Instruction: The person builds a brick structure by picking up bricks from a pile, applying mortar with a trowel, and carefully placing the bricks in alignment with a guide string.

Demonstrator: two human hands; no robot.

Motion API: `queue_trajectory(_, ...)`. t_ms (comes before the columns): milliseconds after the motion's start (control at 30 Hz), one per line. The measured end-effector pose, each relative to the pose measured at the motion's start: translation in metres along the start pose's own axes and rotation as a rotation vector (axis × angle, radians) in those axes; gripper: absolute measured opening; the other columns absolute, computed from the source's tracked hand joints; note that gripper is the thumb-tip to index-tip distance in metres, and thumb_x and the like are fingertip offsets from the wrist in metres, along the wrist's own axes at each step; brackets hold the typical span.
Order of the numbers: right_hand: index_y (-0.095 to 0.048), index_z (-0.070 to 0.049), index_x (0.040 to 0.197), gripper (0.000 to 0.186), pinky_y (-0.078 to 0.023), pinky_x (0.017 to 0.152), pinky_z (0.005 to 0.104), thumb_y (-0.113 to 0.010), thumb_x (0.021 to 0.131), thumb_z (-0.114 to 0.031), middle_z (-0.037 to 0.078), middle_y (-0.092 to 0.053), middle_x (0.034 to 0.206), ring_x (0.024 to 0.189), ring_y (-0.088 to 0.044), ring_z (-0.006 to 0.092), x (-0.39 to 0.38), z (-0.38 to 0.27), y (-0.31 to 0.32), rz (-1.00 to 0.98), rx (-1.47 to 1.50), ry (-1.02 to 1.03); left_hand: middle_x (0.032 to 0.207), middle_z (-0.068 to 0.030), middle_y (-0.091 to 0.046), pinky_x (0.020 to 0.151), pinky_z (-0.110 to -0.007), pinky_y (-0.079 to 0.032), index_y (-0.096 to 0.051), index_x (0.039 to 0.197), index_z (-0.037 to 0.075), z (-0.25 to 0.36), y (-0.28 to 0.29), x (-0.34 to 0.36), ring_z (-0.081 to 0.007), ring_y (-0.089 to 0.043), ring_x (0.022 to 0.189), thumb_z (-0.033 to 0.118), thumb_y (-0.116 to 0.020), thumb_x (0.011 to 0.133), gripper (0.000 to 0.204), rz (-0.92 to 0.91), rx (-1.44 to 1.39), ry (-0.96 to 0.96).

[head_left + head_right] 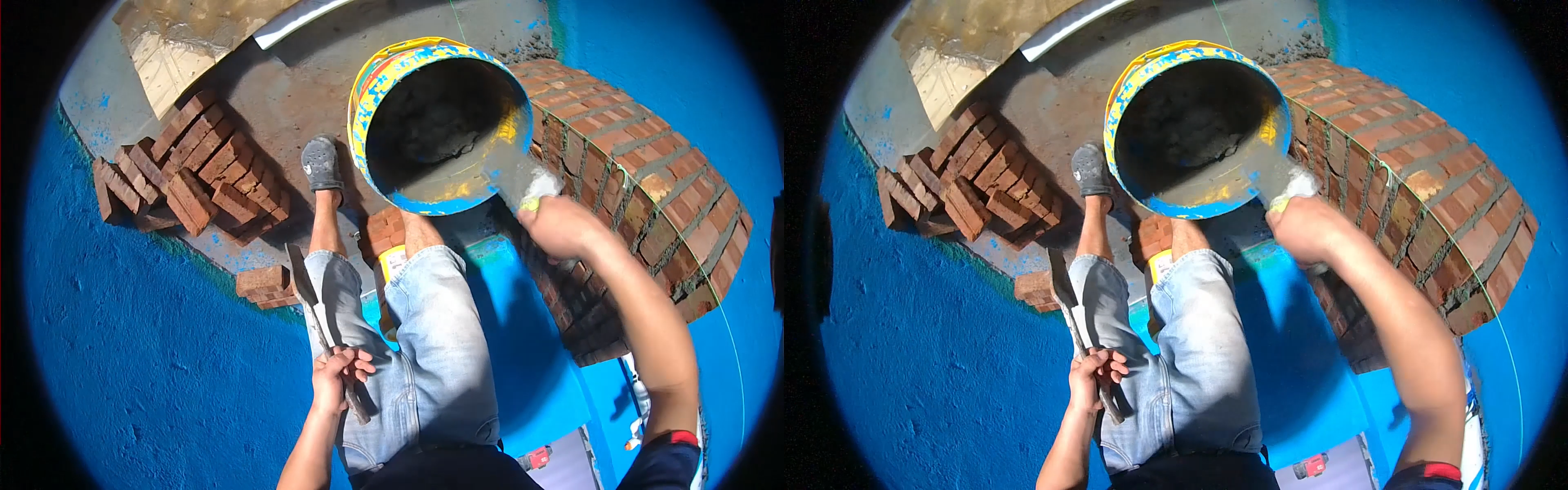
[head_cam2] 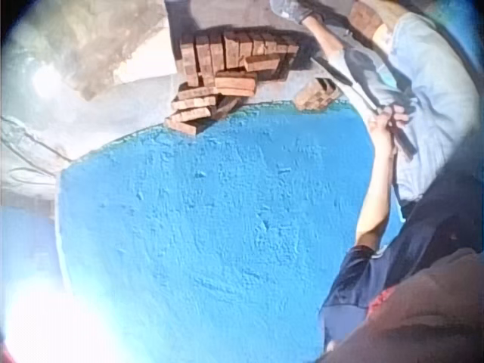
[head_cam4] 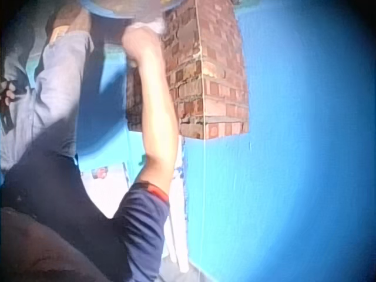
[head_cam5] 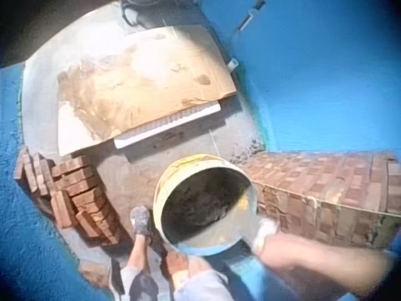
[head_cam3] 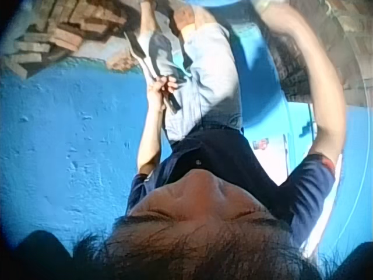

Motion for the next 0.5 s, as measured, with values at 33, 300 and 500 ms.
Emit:
queue_trajectory(33,-0.063,0.010,0.088,0.047,-0.050,0.079,0.0457,-0.044,0.093,-0.033,0.027,-0.064,0.088,0.088,-0.064,0.0375,0.008,0.009,0.000,0.105,-0.282,0.130,0.081,-0.0194,-0.066,0.051,-0.028,-0.052,-0.060,0.080,-0.005,0.001,0.000,0.000,-0.0242,-0.066,0.063,0.008,-0.051,0.086,0.017,-0.001,0.003,0.006)
queue_trajectory(300,-0.063,0.009,0.087,0.048,-0.051,0.075,0.0388,-0.042,0.094,-0.035,0.019,-0.067,0.074,0.072,-0.067,0.0281,-0.006,-0.020,-0.012,-0.180,0.024,-0.007,0.080,-0.0189,-0.066,0.052,-0.027,-0.052,-0.060,0.081,-0.006,0.002,0.001,-0.002,-0.0237,-0.066,0.064,0.009,-0.051,0.086,0.018,-0.027,-0.018,-0.016)
queue_trajectory(500,-0.051,-0.004,0.083,0.041,-0.045,0.046,0.0300,-0.051,0.092,-0.044,0.006,-0.053,0.071,0.054,-0.053,0.0147,-0.024,-0.046,-0.044,-0.431,0.963,-0.114,0.080,-0.0215,-0.064,0.050,-0.029,-0.050,-0.048,0.068,0.003,0.007,-0.001,-0.003,-0.0267,-0.065,0.062,0.009,-0.052,0.085,0.018,0.025,-0.018,0.010)
Point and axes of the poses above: each hand's wrist, its own x-axis towards the middle knuckle, its own y-axis out of the back of the hand, z = x × y, the point moved 3 cm from there along x, towards the middle knuckle
